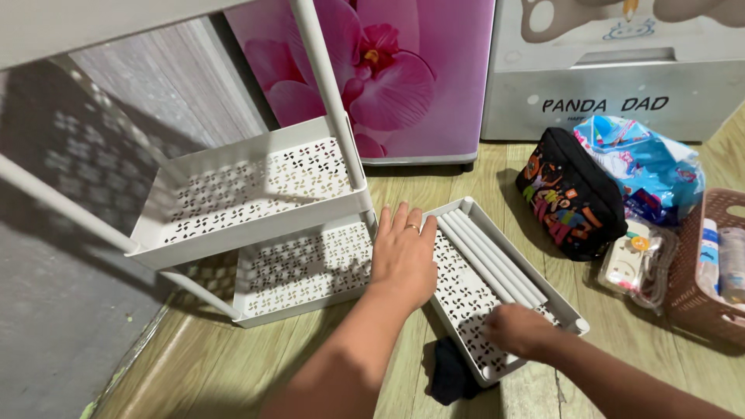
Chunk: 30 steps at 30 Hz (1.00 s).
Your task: The person assembles a white plastic shelving unit by inserting vertical poles into the corners of perforated trays and stacking additional trays on top. They handle the trays and poles by hand, aligning and securing each component to build a three-tiered structure.
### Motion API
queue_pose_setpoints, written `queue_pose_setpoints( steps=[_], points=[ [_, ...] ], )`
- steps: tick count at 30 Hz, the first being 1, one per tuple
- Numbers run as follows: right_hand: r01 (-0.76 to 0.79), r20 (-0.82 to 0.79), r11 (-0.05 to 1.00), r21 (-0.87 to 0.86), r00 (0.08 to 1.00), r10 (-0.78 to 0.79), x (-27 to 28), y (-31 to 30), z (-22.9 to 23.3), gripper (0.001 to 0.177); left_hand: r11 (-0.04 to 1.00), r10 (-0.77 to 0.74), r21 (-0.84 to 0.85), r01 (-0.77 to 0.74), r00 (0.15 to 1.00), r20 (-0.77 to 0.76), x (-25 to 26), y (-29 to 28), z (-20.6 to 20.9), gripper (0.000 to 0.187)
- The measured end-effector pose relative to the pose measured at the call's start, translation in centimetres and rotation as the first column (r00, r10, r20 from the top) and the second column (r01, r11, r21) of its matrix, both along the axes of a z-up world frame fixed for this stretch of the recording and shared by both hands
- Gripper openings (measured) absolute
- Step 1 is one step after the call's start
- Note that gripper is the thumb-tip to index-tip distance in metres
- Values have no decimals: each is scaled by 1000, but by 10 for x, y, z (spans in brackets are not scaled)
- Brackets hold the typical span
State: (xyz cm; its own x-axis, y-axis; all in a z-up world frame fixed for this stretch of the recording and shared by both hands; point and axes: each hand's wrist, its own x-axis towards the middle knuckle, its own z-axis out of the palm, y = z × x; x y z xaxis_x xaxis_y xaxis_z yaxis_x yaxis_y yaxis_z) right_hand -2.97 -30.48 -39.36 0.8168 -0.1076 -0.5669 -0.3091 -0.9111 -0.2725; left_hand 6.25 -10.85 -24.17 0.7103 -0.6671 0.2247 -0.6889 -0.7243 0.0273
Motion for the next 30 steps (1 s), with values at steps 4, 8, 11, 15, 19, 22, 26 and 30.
queue_pose_setpoints(
  steps=[4, 8, 11, 15, 19, 22, 26, 30],
  points=[
    [106, 108, 987, -124, 990, -93, 3, -23, -5, 45, 1000, 18, 23, -18, 1000, 17, 5, -3, -5, 67],
    [-47, 89, 974, -222, 994, 68, 7, -28, 2, 55, 999, 39, 20, -39, 999, -34, 8, -4, -10, 68],
    [-64, 39, 971, -229, 996, 75, 9, -12, 4, 61, 998, 56, 40, -55, 998, -41, 10, -6, -14, 69],
    [5, 85, 988, -152, 996, 8, 10, -4, 1, 44, 996, 68, 59, -66, 997, -35, 15, -8, -16, 70],
    [16, 143, 993, -121, 990, 1, 9, -10, -1, 22, 997, 62, 49, -60, 997, -48, 14, -7, -12, 69],
    [62, 233, 993, -100, 972, -37, 8, -14, 5, 19, 995, 75, 76, -67, 992, -102, 10, -9, -5, 70],
    [255, 364, 967, 8, 900, -240, 14, -15, 28, 22, 991, 83, 116, -67, 986, -147, 2, -10, 7, 71],
    [391, 538, 814, 430, 612, -579, 33, -24, 53, 21, 998, 51, 33, -45, 971, -233, -9, -5, 25, 67]
  ],
)
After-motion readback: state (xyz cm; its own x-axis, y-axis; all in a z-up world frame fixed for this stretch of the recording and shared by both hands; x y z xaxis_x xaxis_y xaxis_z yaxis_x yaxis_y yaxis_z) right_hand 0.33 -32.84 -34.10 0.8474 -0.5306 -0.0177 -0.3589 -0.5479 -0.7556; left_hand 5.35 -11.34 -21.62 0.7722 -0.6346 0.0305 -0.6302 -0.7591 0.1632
